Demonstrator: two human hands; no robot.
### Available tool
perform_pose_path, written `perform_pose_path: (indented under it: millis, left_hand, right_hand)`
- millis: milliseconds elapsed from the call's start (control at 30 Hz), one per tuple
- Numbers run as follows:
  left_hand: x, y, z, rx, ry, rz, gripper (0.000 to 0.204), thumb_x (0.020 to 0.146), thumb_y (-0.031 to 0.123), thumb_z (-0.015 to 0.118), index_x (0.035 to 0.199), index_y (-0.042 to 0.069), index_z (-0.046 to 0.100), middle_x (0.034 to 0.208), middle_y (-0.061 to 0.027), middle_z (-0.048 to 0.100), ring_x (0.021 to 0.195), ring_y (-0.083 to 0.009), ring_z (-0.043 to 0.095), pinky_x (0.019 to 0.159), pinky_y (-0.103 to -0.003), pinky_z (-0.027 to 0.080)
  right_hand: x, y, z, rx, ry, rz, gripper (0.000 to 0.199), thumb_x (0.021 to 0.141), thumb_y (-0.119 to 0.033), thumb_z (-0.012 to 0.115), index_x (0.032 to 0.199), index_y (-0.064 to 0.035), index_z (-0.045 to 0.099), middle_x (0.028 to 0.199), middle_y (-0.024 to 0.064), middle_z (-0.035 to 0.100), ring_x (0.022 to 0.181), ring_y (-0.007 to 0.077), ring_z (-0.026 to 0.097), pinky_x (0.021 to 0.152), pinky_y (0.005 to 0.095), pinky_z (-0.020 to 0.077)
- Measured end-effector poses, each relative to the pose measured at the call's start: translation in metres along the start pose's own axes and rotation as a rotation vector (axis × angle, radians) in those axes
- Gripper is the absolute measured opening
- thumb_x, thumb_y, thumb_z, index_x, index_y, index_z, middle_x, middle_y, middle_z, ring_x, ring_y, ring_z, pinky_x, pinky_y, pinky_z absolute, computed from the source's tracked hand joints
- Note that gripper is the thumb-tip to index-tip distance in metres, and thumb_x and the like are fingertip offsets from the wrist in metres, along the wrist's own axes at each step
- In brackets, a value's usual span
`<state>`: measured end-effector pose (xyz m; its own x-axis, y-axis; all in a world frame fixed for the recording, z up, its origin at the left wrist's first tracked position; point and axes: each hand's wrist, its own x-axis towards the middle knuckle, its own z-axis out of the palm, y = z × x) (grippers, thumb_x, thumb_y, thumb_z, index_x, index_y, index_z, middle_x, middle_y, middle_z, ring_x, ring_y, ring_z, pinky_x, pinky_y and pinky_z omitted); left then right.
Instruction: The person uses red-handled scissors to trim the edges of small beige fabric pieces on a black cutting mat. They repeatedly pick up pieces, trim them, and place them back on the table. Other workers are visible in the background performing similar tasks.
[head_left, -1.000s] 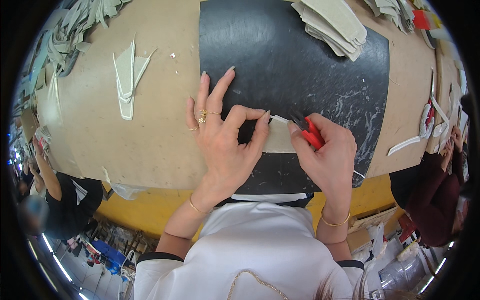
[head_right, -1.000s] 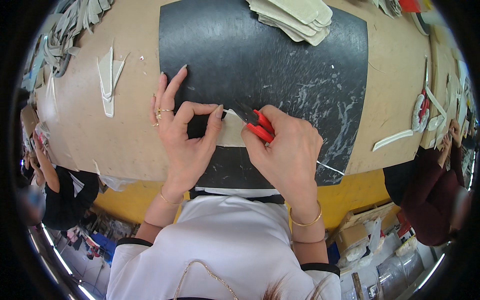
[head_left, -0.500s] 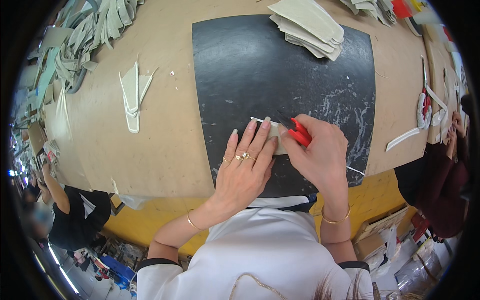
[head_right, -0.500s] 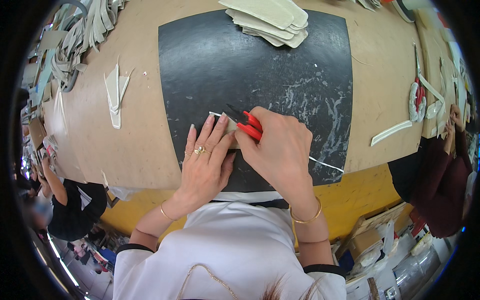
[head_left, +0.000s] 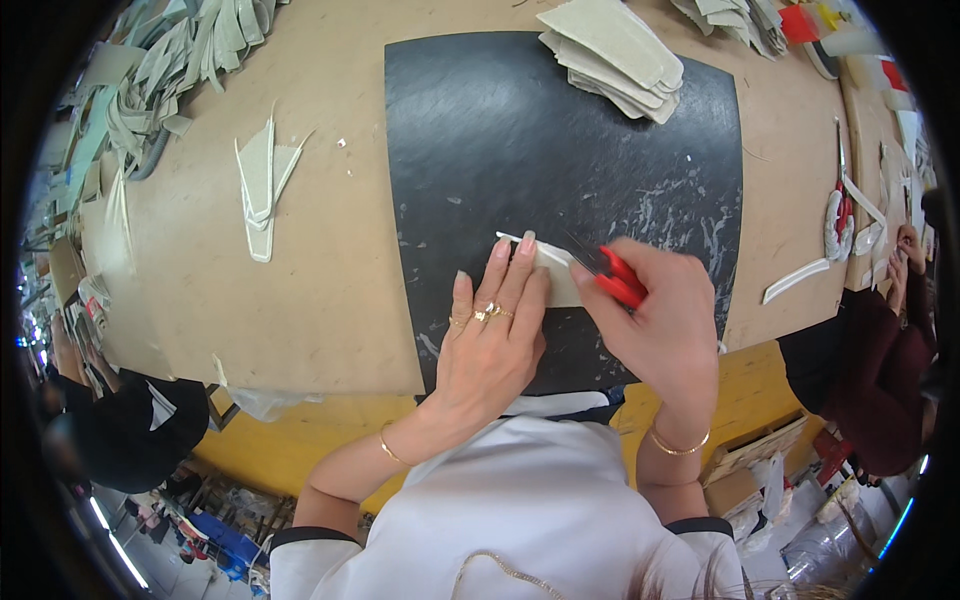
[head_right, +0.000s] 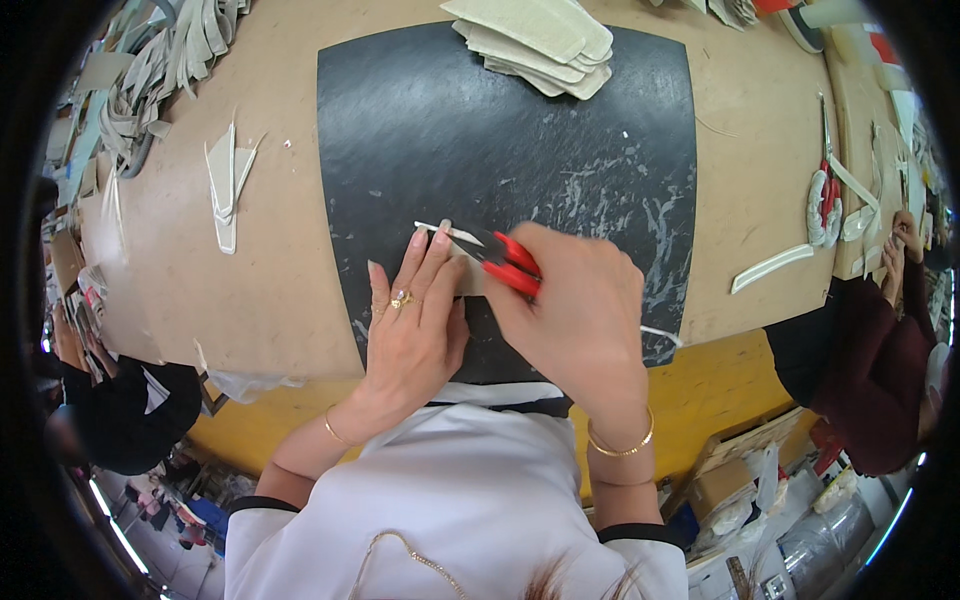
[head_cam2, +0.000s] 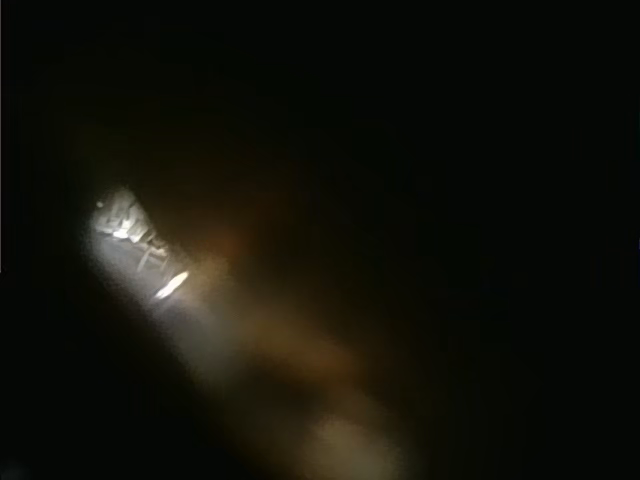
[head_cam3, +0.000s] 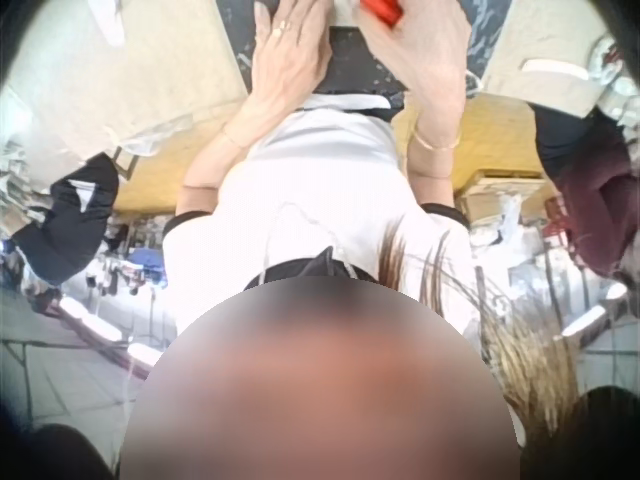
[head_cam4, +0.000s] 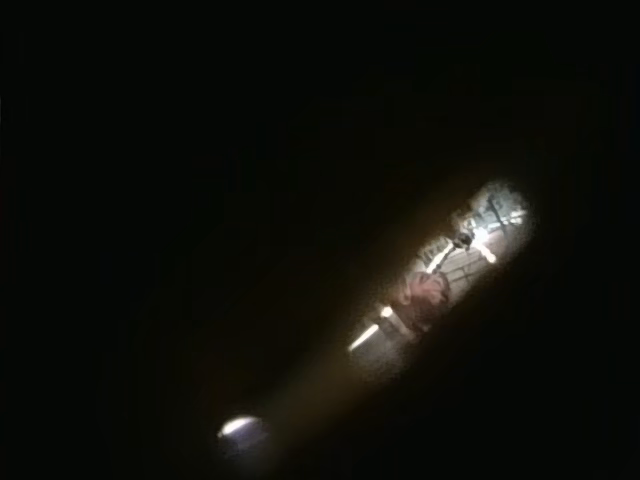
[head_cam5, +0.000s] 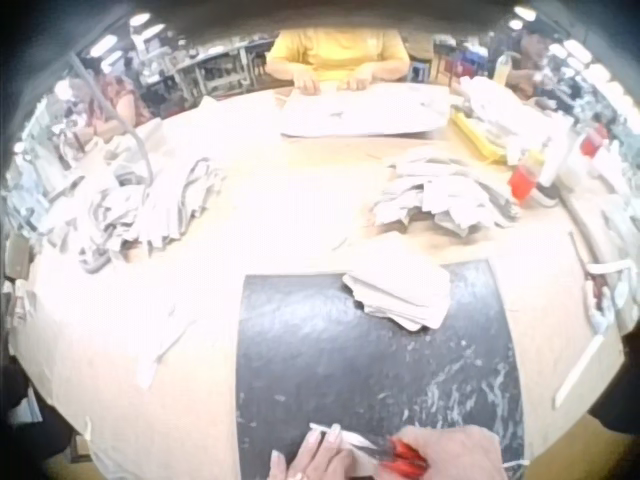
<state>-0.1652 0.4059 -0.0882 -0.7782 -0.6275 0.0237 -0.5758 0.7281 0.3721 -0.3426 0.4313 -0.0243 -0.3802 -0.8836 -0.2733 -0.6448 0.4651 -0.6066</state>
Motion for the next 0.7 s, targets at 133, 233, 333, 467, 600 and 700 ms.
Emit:
perform_pose_path:
  millis: [133,233,333,467,600,700]
  left_hand:
    - [0.004,0.005,0.004,-0.084,0.034,-0.042,0.069,0.078,0.005,0.064,0.144,0.001,0.044,0.153,-0.0178,0.041,0.144,-0.0338,0.037,0.110,-0.057,0.030]
    - [0.004,0.009,0.006,-0.129,0.049,-0.074,0.074,0.080,0.003,0.059,0.149,0.000,0.036,0.151,-0.0195,0.042,0.144,-0.0355,0.036,0.113,-0.060,0.021]
    - [0.004,0.011,0.007,-0.139,0.062,-0.074,0.070,0.084,-0.001,0.054,0.150,-0.002,0.031,0.150,-0.0214,0.043,0.144,-0.0370,0.036,0.116,-0.063,0.002]
    - [0.005,0.014,0.006,-0.097,0.033,-0.098,0.066,0.083,-0.001,0.053,0.147,-0.002,0.040,0.150,-0.0202,0.042,0.144,-0.0359,0.036,0.117,-0.059,-0.007]
    - [0.006,0.018,0.006,-0.009,0.014,-0.115,0.064,0.082,-0.001,0.053,0.145,-0.002,0.044,0.151,-0.0194,0.042,0.144,-0.0352,0.035,0.117,-0.056,-0.012]
    - [0.006,0.020,0.005,0.016,-0.002,-0.124,0.065,0.081,-0.002,0.054,0.145,-0.001,0.045,0.151,-0.0194,0.041,0.145,-0.0351,0.034,0.117,-0.055,-0.013]
  right_hand:
    - [-0.016,0.028,-0.015,0.137,-0.087,0.179,0.031,0.087,-0.015,0.072,0.069,0.0016,0.054,0.055,0.0015,0.043,0.053,0.0073,0.038,0.048,0.0267,0.0323]
    - [-0.022,0.052,-0.017,0.302,-0.022,0.274,0.037,0.084,-0.018,0.075,0.064,0.0020,0.052,0.050,0.0076,0.037,0.049,0.0177,0.029,0.045,0.0315,0.0289]
    - [-0.026,0.068,-0.021,0.376,-0.039,0.352,0.039,0.087,-0.018,0.074,0.063,0.0019,0.051,0.052,0.0041,0.034,0.053,0.0102,0.029,0.045,0.0302,0.0272]
    - [-0.026,0.074,-0.022,0.302,-0.070,0.330,0.037,0.085,-0.018,0.075,0.064,0.0020,0.051,0.051,0.0056,0.034,0.052,0.0118,0.028,0.045,0.0307,0.0277]
    - [-0.023,0.071,-0.021,0.270,-0.051,0.332,0.035,0.084,-0.017,0.075,0.065,0.0019,0.053,0.051,0.0076,0.036,0.051,0.0151,0.029,0.046,0.0316,0.0291]
    - [-0.022,0.068,-0.021,0.251,-0.050,0.348,0.033,0.083,-0.018,0.075,0.065,0.0014,0.055,0.051,0.0088,0.039,0.048,0.0181,0.031,0.046,0.0323,0.0310]
